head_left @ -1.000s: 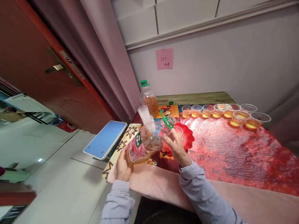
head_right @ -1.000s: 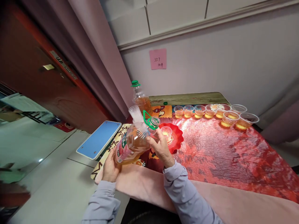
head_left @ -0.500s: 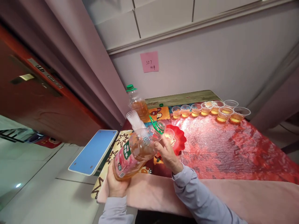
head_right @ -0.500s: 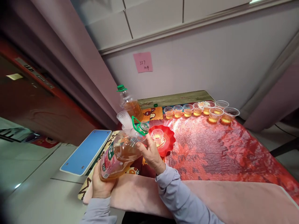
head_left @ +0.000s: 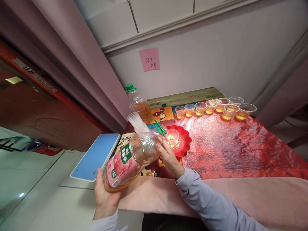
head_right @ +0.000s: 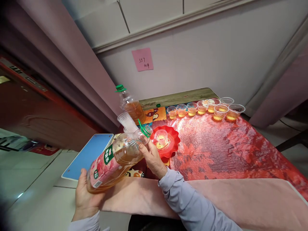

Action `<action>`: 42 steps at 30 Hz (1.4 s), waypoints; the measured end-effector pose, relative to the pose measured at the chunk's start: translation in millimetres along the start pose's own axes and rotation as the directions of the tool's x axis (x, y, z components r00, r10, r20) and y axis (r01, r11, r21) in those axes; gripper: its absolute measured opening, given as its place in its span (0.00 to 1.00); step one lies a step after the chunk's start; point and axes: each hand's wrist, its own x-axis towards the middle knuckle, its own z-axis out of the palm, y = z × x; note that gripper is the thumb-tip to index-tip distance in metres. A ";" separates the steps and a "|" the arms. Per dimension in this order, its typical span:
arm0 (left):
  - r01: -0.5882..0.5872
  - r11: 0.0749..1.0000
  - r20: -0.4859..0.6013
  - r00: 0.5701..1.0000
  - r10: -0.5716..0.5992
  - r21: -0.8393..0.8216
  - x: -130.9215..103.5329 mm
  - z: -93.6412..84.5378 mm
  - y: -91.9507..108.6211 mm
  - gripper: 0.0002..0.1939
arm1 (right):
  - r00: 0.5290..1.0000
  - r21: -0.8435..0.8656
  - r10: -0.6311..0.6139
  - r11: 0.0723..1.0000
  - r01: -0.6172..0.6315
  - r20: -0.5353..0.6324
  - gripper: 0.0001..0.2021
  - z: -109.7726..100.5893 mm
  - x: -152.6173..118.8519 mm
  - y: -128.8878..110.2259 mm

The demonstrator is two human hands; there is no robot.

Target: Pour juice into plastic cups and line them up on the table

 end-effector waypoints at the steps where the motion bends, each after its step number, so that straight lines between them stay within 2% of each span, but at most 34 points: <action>1: 0.000 1.000 -0.008 1.000 0.000 0.019 -2.1 3.4 4.4 0.24 | 1.000 -0.017 -0.012 1.000 0.012 -0.008 0.36 0.5 -0.6 -0.5; 6: 0.009 0.998 -0.071 0.997 -0.005 0.057 -13.1 22.0 19.7 0.20 | 0.999 -0.052 0.017 0.998 -0.019 -0.043 0.35 2.8 -4.0 -2.2; 11: 0.022 0.998 -0.074 0.997 -0.017 0.062 -17.8 32.5 19.8 0.20 | 0.994 -0.053 0.018 0.998 -0.024 -0.109 0.33 2.6 -3.1 0.3; 17: 0.039 0.997 -0.052 0.998 -0.036 0.063 -13.0 30.2 18.3 0.20 | 0.991 -0.048 0.048 0.997 -0.055 -0.126 0.29 -0.6 -1.0 6.6; 28: 0.039 0.997 0.028 0.999 -0.041 0.072 -9.4 20.7 18.4 0.19 | 0.982 0.009 0.128 0.992 -0.127 -0.139 0.30 1.1 0.9 7.6; 36: 0.060 0.995 0.019 0.998 -0.062 0.080 -16.1 30.9 22.9 0.20 | 0.980 0.018 0.159 0.987 -0.158 -0.123 0.29 -4.2 2.4 11.6; 42: 0.062 0.990 0.010 0.998 -0.063 0.128 -16.6 30.1 23.2 0.22 | 0.984 0.035 0.105 0.994 -0.101 -0.142 0.30 -2.0 4.2 9.1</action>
